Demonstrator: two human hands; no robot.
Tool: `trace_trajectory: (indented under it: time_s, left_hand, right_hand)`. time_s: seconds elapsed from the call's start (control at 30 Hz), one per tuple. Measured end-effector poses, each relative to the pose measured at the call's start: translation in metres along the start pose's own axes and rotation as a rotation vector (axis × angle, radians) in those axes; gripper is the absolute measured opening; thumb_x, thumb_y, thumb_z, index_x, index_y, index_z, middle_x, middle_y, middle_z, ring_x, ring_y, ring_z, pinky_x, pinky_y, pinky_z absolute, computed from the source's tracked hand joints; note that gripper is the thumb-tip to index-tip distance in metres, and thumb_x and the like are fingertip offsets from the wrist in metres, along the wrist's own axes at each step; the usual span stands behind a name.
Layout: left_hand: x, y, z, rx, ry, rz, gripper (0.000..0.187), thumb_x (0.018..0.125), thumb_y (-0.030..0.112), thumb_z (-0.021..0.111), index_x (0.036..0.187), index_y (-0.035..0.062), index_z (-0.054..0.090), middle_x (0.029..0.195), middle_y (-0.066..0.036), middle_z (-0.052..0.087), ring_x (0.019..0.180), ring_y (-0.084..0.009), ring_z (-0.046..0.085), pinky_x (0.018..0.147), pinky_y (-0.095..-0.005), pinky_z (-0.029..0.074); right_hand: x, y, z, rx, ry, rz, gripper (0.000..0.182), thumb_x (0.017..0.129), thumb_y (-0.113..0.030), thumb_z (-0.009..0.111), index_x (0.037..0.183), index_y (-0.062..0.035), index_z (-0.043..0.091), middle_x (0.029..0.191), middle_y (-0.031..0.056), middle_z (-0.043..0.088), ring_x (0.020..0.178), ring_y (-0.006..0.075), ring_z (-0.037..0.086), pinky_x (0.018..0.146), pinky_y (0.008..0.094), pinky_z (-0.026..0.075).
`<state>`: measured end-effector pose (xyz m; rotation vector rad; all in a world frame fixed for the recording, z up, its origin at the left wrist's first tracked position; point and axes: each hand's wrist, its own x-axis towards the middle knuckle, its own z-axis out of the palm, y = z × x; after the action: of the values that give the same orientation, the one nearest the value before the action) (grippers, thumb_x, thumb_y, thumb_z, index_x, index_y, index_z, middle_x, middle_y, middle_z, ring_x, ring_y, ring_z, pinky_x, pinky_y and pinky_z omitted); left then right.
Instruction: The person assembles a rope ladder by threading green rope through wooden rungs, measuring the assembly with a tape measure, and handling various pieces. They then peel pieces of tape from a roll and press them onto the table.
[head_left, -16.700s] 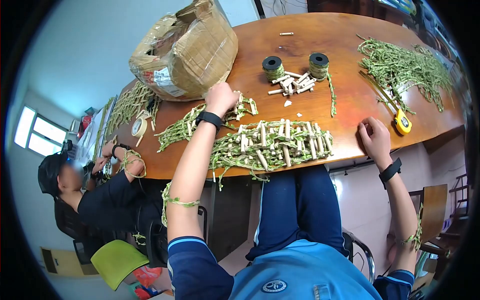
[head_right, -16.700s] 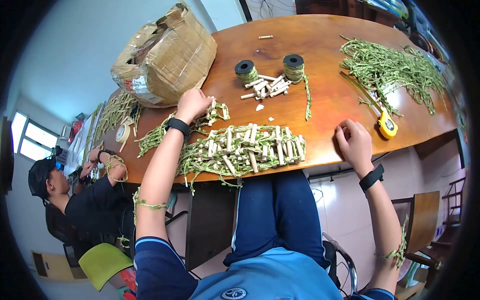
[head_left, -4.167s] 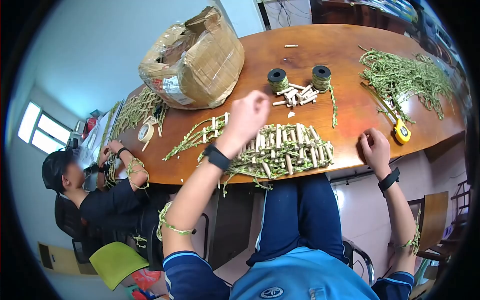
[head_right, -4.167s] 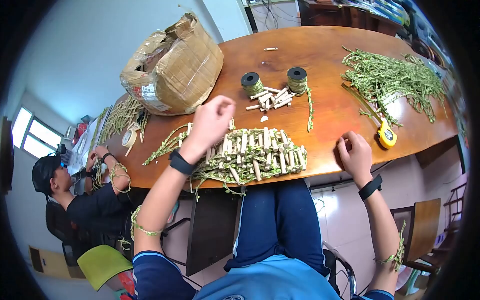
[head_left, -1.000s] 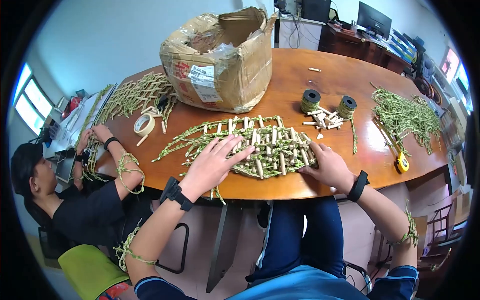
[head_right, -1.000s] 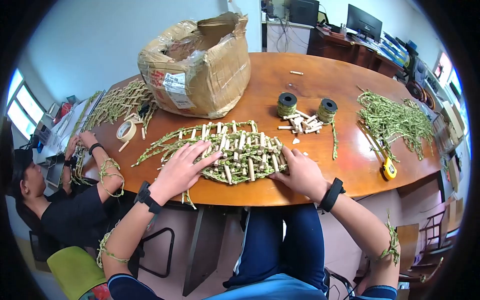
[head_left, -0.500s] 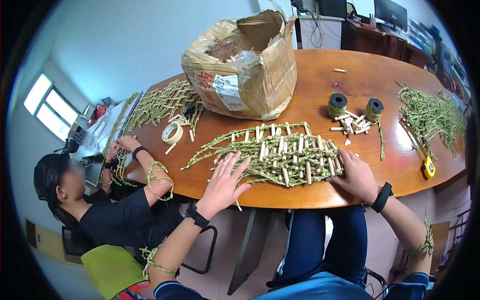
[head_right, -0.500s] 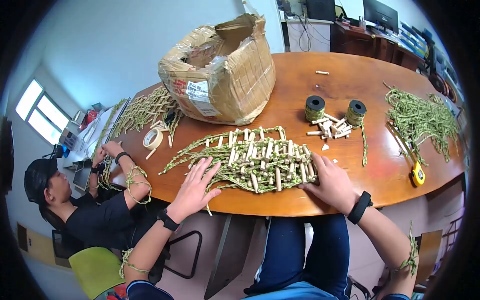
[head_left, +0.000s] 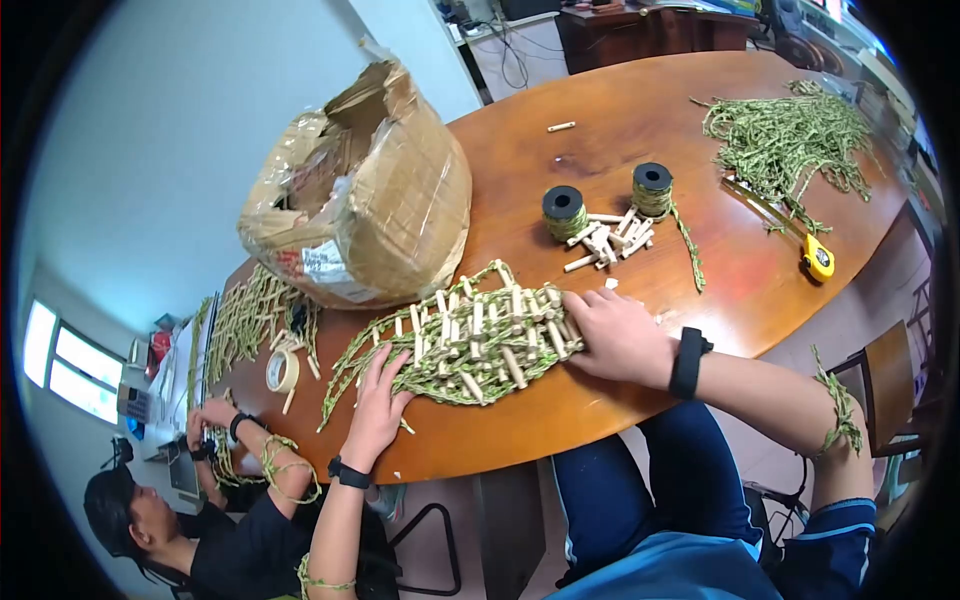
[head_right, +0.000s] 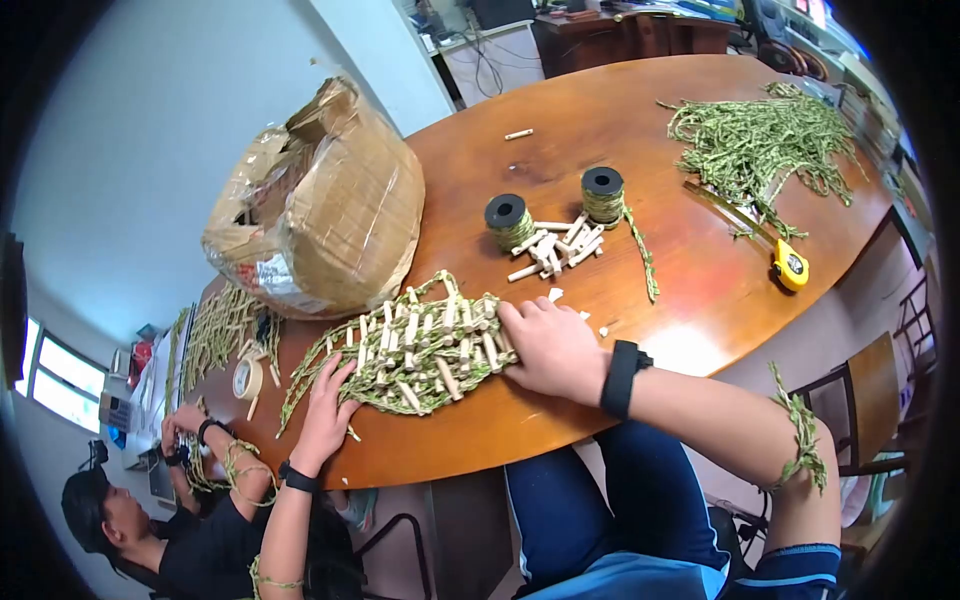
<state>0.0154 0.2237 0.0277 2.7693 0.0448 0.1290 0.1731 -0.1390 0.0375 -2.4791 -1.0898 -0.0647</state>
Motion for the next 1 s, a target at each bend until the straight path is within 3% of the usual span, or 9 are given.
trace_trajectory:
  time_s: [0.2, 0.33, 0.37, 0.53, 0.67, 0.73, 0.8, 1.0]
  left_hand:
    - [0.014, -0.015, -0.002, -0.037, 0.006, 0.014, 0.065, 0.085, 0.001, 0.067, 0.147, 0.0113, 0.05, 0.159, -0.016, 0.039, 0.149, -0.0384, 0.033, 0.122, -0.0471, 0.029]
    - [0.007, -0.006, -0.002, 0.031, 0.061, 0.021, 0.066, 0.085, 0.005, 0.068, 0.148, 0.009, 0.049, 0.158, -0.018, 0.04, 0.147, -0.0396, 0.035, 0.121, -0.0479, 0.03]
    - [0.005, -0.003, -0.002, 0.062, 0.083, 0.011, 0.066, 0.086, 0.007, 0.068, 0.149, 0.0079, 0.047, 0.157, -0.02, 0.039, 0.146, -0.0412, 0.035, 0.12, -0.0493, 0.03]
    - [-0.022, 0.019, 0.0, 0.15, 0.125, -0.069, 0.073, 0.094, 0.017, 0.066, 0.158, 0.0083, 0.031, 0.159, -0.024, 0.03, 0.147, -0.0435, 0.03, 0.121, -0.0518, 0.026]
    - [-0.044, 0.02, 0.019, 0.04, 0.292, -0.099, 0.069, 0.1, 0.02, 0.059, 0.159, 0.0057, 0.027, 0.159, -0.026, 0.028, 0.147, -0.0436, 0.029, 0.12, -0.0512, 0.025]
    - [-0.052, 0.016, 0.035, -0.037, 0.377, -0.208, 0.063, 0.103, 0.024, 0.055, 0.157, 0.0028, 0.03, 0.157, -0.027, 0.029, 0.147, -0.0431, 0.028, 0.121, -0.0504, 0.024]
    - [-0.053, 0.011, 0.045, -0.071, 0.446, -0.281, 0.062, 0.103, 0.025, 0.055, 0.155, 0.0017, 0.031, 0.157, -0.027, 0.029, 0.147, -0.0434, 0.028, 0.121, -0.0508, 0.024]
    - [-0.046, 0.029, 0.049, 0.136, 0.428, -0.367, 0.067, 0.102, 0.037, 0.058, 0.155, 0.0036, 0.033, 0.157, -0.026, 0.033, 0.146, -0.0446, 0.032, 0.12, -0.0559, 0.025]
  right_hand:
    - [0.023, 0.009, 0.014, 0.053, 0.016, 0.0, 0.058, 0.075, -0.03, 0.082, 0.118, -0.0029, 0.054, 0.104, 0.0182, 0.066, 0.103, 0.0368, 0.063, 0.087, 0.0461, 0.056]
    - [0.011, 0.011, 0.005, 0.097, 0.023, -0.018, 0.074, 0.078, -0.035, 0.083, 0.134, -0.002, 0.048, 0.109, 0.018, 0.064, 0.107, 0.0363, 0.062, 0.088, 0.0457, 0.055]
    - [0.002, 0.014, 0.001, 0.11, 0.039, -0.037, 0.083, 0.082, -0.038, 0.081, 0.145, -0.0015, 0.042, 0.112, 0.0191, 0.063, 0.108, 0.038, 0.061, 0.091, 0.0461, 0.054]
    - [-0.042, 0.052, -0.042, 0.224, 0.066, -0.015, 0.083, 0.09, -0.035, 0.074, 0.155, -0.007, 0.031, 0.119, 0.0236, 0.062, 0.113, 0.0412, 0.06, 0.099, 0.0476, 0.05]
    - [-0.085, 0.101, -0.074, 0.134, 0.121, 0.102, 0.065, 0.092, -0.03, 0.07, 0.146, -0.005, 0.043, 0.116, 0.0246, 0.064, 0.114, 0.0402, 0.06, 0.098, 0.0472, 0.05]
    - [-0.104, 0.138, -0.073, 0.029, 0.214, 0.128, 0.048, 0.09, -0.028, 0.071, 0.128, -0.0035, 0.057, 0.108, 0.0222, 0.067, 0.106, 0.0388, 0.062, 0.094, 0.0466, 0.051]
    - [-0.121, 0.167, -0.074, -0.084, 0.24, 0.09, 0.038, 0.09, -0.029, 0.071, 0.116, -0.0034, 0.062, 0.099, 0.0178, 0.066, 0.098, 0.0365, 0.062, 0.087, 0.0461, 0.051]
    - [-0.134, 0.173, -0.068, 0.007, 0.312, 0.086, 0.032, 0.09, -0.033, 0.072, 0.1, -0.0038, 0.062, 0.085, 0.0129, 0.059, 0.09, 0.0343, 0.059, 0.082, 0.0438, 0.05]
